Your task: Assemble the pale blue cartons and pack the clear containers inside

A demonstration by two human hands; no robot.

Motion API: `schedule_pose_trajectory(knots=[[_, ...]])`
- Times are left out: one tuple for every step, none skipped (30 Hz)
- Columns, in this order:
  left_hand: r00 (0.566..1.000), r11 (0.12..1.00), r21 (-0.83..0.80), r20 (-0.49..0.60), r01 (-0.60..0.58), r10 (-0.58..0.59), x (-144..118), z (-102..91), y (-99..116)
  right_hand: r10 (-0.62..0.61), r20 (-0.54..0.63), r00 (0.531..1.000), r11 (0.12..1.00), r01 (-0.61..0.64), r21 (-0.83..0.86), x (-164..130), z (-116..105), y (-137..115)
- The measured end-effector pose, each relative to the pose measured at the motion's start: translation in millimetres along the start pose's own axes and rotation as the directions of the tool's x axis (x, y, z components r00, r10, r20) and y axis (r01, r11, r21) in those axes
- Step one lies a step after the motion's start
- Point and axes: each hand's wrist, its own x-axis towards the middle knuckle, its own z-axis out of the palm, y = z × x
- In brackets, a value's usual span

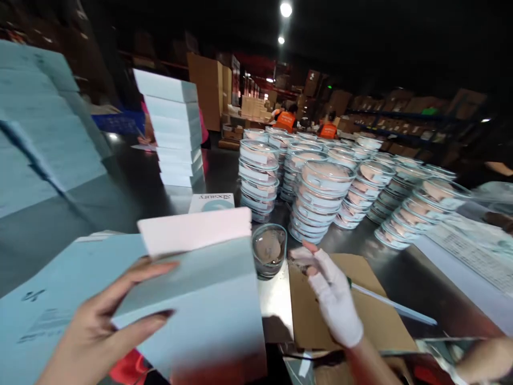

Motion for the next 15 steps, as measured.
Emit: schedule_pose_trajectory(knots=[[0.999,0.997,-0.063,0.006,0.05,-0.049,-3,3.5,-1,0.041,-0.032,0.999,0.987,-0.046,-0.153,-6,-24,29],[0.994,0.985,-0.141,0.055,0.097,-0.091,-7,9.6,-2,0.082,-0.05,0.995,0.962,-0.092,-0.257,-13,-49,58],[0.985,0.967,-0.208,0.125,0.147,-0.122,-11,17.7,-3,0.125,-0.06,0.99,0.925,-0.138,-0.355,-22,-72,87],[0.966,0.947,-0.253,0.213,0.196,-0.143,-16,27.0,-4,0.17,-0.053,0.984,0.88,-0.176,-0.442,-31,-93,112],[0.941,0.927,-0.285,0.3,0.245,-0.156,-21,36.5,-6,0.221,-0.042,0.974,0.83,-0.21,-0.517,-41,-111,134],[0.914,0.907,-0.307,0.371,0.288,-0.165,-25,45.3,-7,0.268,-0.028,0.963,0.78,-0.234,-0.58,-51,-124,152],[0.891,0.892,-0.318,0.419,0.323,-0.173,-29,52.8,-9,0.311,-0.008,0.95,0.735,-0.246,-0.632,-60,-132,166],[0.876,0.881,-0.32,0.445,0.347,-0.183,-31,58.7,-11,0.348,0.014,0.937,0.696,-0.248,-0.674,-68,-137,176],[0.87,0.876,-0.319,0.455,0.361,-0.193,-33,62.7,-13,0.378,0.038,0.925,0.665,-0.243,-0.706,-74,-137,184],[0.869,0.876,-0.316,0.453,0.364,-0.198,-34,65.2,-15,0.401,0.061,0.914,0.643,-0.233,-0.73,-79,-136,189],[0.872,0.881,-0.308,0.448,0.359,-0.198,-34,66.3,-17,0.418,0.082,0.905,0.628,-0.222,-0.745,-81,-133,193],[0.875,0.889,-0.296,0.444,0.348,-0.195,-34,66.4,-19,0.431,0.097,0.897,0.62,-0.216,-0.754,-82,-131,195],[0.874,0.899,-0.282,0.448,0.336,-0.187,-34,66.1,-22,0.441,0.104,0.891,0.617,-0.218,-0.756,-82,-129,197],[0.872,0.907,-0.268,0.457,0.325,-0.177,-34,65.5,-24,0.452,0.103,0.886,0.617,-0.227,-0.753,-82,-128,197],[0.868,0.914,-0.255,0.467,0.314,-0.168,-35,64.9,-26,0.462,0.092,0.882,0.619,-0.246,-0.746,-81,-127,196]])
